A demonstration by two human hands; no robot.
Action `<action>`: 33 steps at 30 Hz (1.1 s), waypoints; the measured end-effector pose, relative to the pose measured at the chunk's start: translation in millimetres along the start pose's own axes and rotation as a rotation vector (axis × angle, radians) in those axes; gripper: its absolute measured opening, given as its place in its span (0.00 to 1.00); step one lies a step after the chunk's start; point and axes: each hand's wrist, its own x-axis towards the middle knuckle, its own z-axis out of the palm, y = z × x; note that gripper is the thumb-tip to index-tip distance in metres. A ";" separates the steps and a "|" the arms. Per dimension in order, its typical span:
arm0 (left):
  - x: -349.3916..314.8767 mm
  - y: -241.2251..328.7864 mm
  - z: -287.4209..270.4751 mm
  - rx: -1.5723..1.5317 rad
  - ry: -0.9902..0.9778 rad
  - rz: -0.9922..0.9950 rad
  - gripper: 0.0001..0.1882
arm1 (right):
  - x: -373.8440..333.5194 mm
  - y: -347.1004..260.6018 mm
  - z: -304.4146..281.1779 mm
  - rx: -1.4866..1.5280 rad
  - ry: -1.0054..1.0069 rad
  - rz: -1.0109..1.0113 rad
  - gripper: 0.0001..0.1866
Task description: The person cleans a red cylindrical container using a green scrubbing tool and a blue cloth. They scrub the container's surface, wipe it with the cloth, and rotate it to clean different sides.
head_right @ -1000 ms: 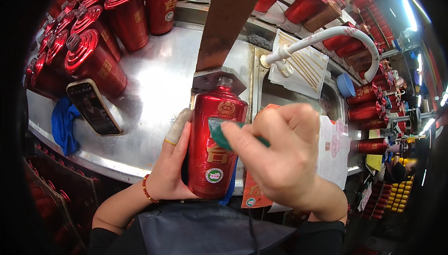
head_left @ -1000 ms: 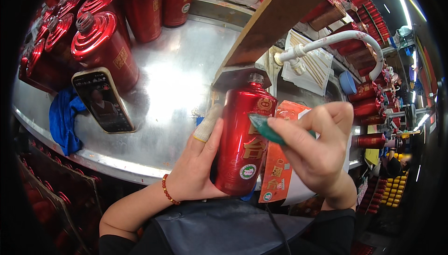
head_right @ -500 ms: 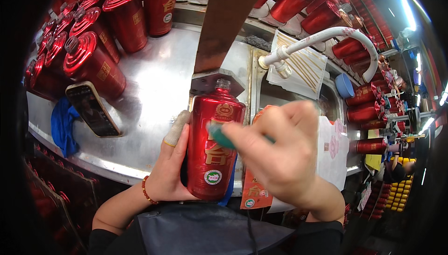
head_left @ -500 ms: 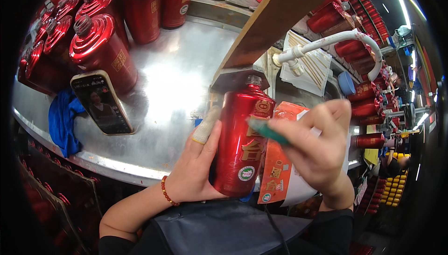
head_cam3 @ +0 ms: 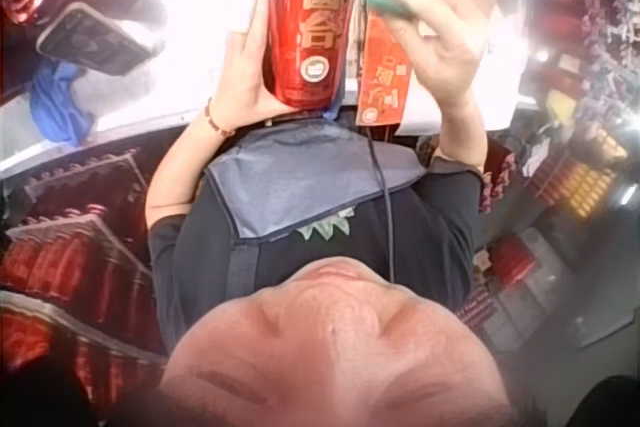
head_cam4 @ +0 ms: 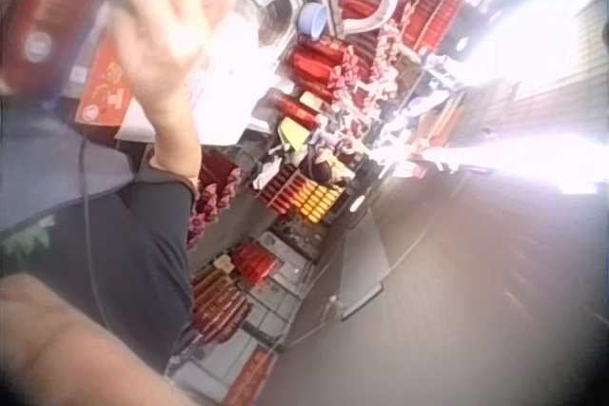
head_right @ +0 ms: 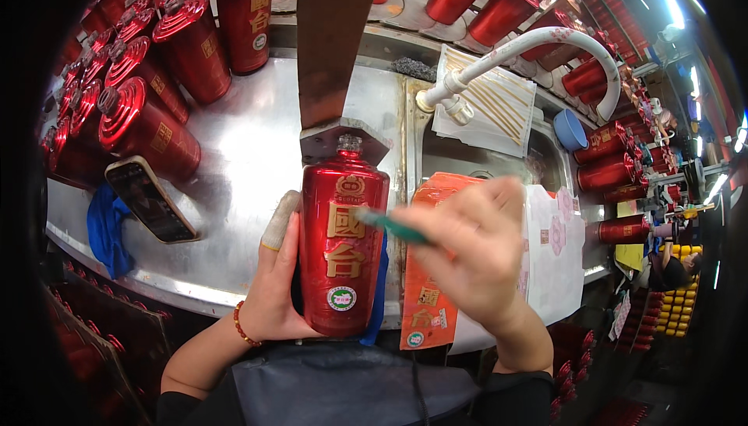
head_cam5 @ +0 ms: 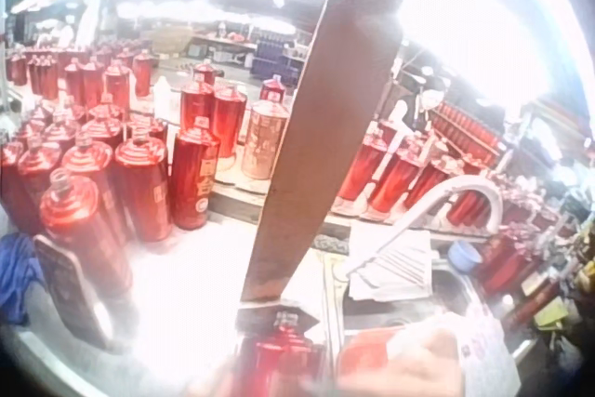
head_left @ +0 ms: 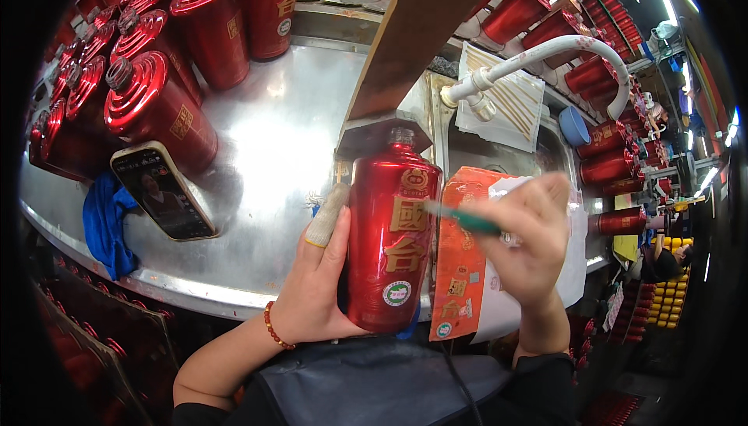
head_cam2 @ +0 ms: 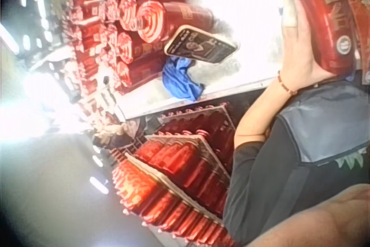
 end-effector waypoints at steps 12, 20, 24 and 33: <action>-5.0 -2.1 0.3 0.033 -0.064 -0.028 0.79 | -13.8 -15.9 1.2 -0.034 -0.032 -0.159 0.25; -3.8 0.0 0.9 0.035 -0.042 -0.039 0.74 | -13.9 0.4 5.9 -0.101 0.064 -0.169 0.21; -2.1 -0.3 -0.5 0.070 -0.067 -0.034 0.76 | -17.1 -10.0 5.5 -0.109 0.054 -0.208 0.21; -7.5 -5.8 3.4 -0.028 -0.017 -0.037 0.73 | -6.4 -16.7 3.5 -0.136 0.013 -0.178 0.23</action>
